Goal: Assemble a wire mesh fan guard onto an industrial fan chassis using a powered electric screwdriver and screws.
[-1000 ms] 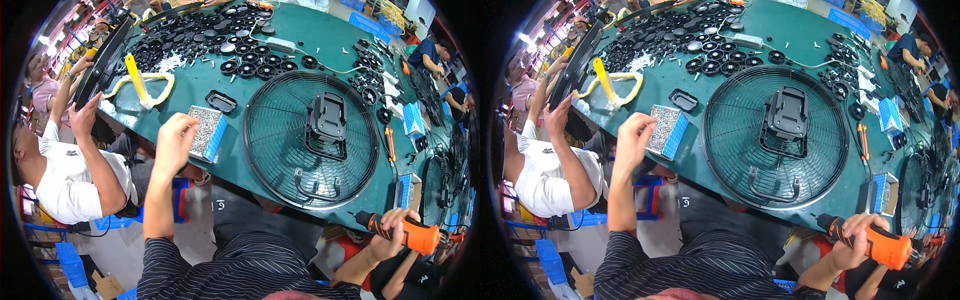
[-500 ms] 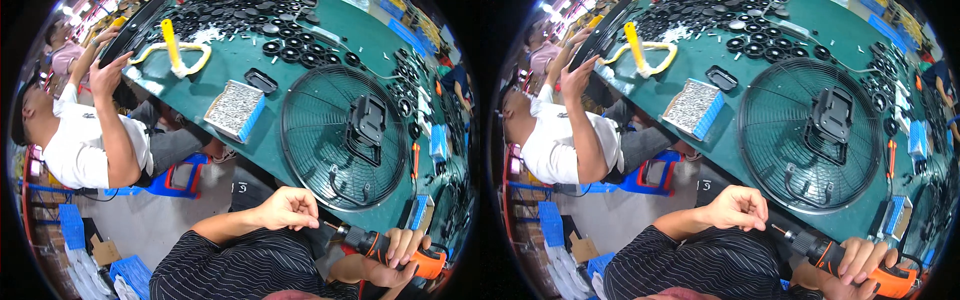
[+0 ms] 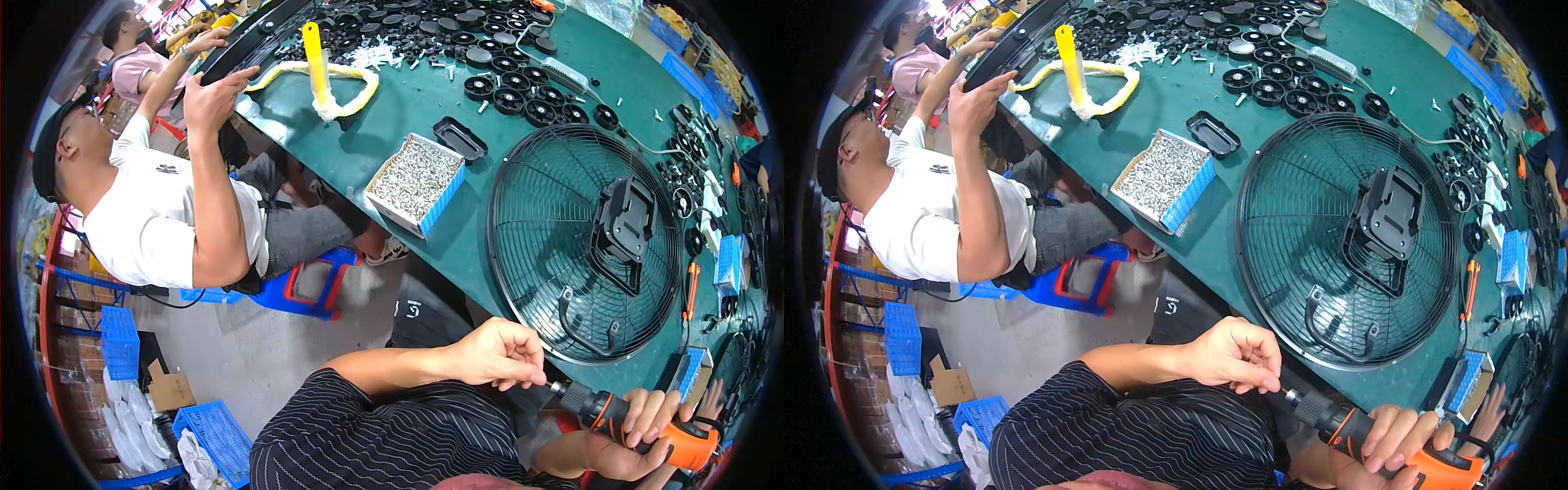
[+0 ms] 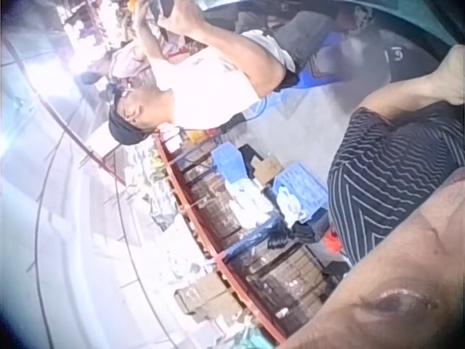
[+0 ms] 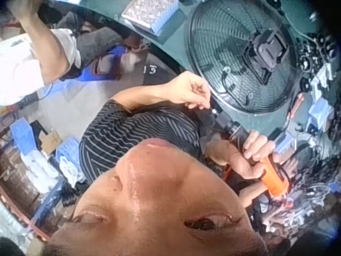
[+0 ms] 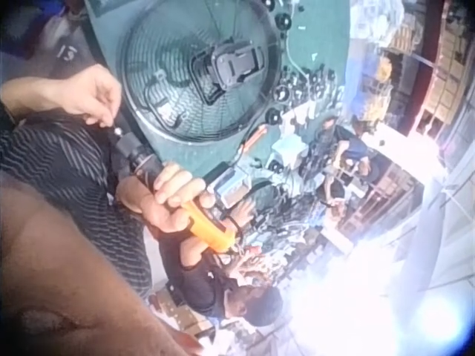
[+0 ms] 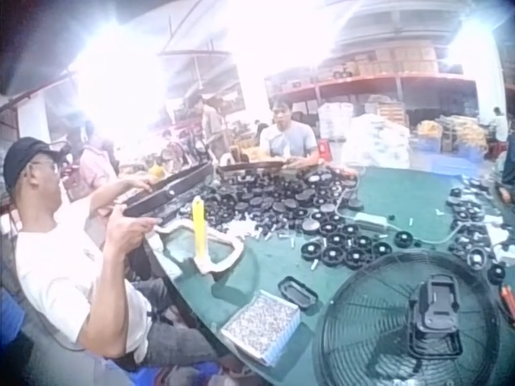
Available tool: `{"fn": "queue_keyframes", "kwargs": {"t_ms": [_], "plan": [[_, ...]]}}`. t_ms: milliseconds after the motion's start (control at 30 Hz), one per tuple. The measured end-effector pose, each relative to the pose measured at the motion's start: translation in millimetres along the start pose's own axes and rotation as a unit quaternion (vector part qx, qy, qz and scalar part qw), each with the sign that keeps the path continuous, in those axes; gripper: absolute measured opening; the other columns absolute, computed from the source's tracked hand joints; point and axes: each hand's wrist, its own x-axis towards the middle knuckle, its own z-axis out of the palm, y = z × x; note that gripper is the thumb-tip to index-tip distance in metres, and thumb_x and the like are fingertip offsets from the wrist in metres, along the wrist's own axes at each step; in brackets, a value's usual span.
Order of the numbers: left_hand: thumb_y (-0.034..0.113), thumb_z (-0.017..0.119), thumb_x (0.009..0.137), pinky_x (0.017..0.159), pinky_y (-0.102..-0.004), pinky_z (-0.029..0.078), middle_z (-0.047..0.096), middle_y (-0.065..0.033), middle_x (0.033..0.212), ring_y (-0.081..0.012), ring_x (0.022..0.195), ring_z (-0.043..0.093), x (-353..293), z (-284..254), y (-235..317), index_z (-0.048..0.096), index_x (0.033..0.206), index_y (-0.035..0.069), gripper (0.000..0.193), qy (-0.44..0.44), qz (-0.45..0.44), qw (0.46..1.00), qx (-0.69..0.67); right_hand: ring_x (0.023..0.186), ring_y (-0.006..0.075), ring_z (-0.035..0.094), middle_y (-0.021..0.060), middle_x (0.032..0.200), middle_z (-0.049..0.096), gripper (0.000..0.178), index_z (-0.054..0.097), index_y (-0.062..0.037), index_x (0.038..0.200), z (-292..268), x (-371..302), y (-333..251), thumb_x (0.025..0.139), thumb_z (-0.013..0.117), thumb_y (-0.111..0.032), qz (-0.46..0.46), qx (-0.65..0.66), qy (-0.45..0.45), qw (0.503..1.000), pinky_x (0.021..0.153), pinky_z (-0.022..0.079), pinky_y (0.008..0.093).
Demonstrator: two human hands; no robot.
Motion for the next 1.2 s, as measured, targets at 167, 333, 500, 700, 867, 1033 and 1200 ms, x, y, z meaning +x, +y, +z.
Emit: {"fn": "queue_keyframes", "kwargs": {"t_ms": [167,333,500,700,867,1033,1200], "plan": [[0.003,0.072,0.088,0.042,-0.0191,0.041,0.069,-0.0079,0.076,-0.0067,0.051,0.059,0.1,-1.7,-2.2,0.065,0.089,-0.001,0.007,0.004,-0.002,1.000,0.005,0.060,0.0122,0.047,0.0021,0.077,0.049,0.036,0.053,-0.0055,0.121,-1.3,2.7,-8.4,0.089,0.059,-0.020,0.032,-0.009,-0.040,0.999,0.058,0.038,0.0269],[0.009,0.070,0.090,0.041,-0.0191,0.039,0.067,-0.0052,0.072,-0.0055,0.050,0.056,3.1,4.3,0.4,0.066,0.089,0.001,0.009,0.024,-0.024,0.999,0.012,0.059,0.0114,0.047,0.0014,0.076,0.049,0.036,0.053,-0.0059,0.120,-1.8,3.2,-6.8,0.087,0.061,-0.018,0.033,-0.020,-0.027,0.999,0.058,0.038,0.0262],[0.014,0.069,0.092,0.040,-0.0191,0.037,0.066,-0.0032,0.070,-0.0042,0.048,0.054,2.2,7.0,0.0,0.066,0.089,0.002,0.013,0.060,-0.016,0.998,0.029,0.057,0.0116,0.045,0.0014,0.075,0.048,0.034,0.051,-0.0066,0.117,1.8,3.5,-5.3,0.087,0.061,-0.018,0.021,-0.025,-0.028,0.999,0.056,0.037,0.0258],[0.012,0.067,0.094,0.041,-0.0193,0.037,0.067,-0.0047,0.072,-0.0048,0.050,0.054,3.7,16.8,-7.6,0.064,0.089,0.001,0.012,0.062,-0.008,0.998,0.008,0.056,0.0120,0.045,0.0016,0.075,0.047,0.037,0.049,-0.0065,0.119,-3.4,0.0,-9.2,0.086,0.062,-0.018,0.004,-0.022,-0.026,0.999,0.055,0.036,0.0256],[0.012,0.063,0.096,0.046,-0.0199,0.040,0.067,-0.0041,0.074,-0.0038,0.054,0.053,7.7,24.4,-16.5,0.063,0.089,0.001,0.013,0.094,-0.008,0.995,0.033,0.055,0.0060,0.043,0.0016,0.076,0.044,0.036,0.040,0.0022,0.115,-2.6,-1.5,-3.5,0.088,0.061,-0.008,-0.067,-0.061,0.014,0.996,0.056,0.038,0.0208],[0.003,0.059,0.096,0.061,-0.0220,0.050,0.068,-0.0086,0.091,-0.0083,0.068,0.061,-5.9,12.5,-13.7,0.064,0.104,-0.001,0.010,0.020,0.062,0.989,0.131,0.058,0.0103,0.050,0.0016,0.079,0.050,0.036,0.044,-0.0028,0.117,-9.6,4.3,-7.8,0.089,0.064,-0.015,0.025,-0.043,0.011,0.999,0.056,0.044,0.0256],[-0.004,0.062,0.089,0.059,-0.0259,0.050,0.069,-0.0118,0.086,-0.0125,0.068,0.063,-1.2,5.0,-13.0,0.067,0.099,-0.004,0.011,-0.024,0.060,0.966,0.248,0.057,0.0092,0.055,0.0022,0.078,0.053,0.035,0.044,-0.0034,0.112,-24.3,12.1,-6.9,0.086,0.066,-0.010,0.088,-0.041,-0.012,0.995,0.055,0.048,0.0232]]}}
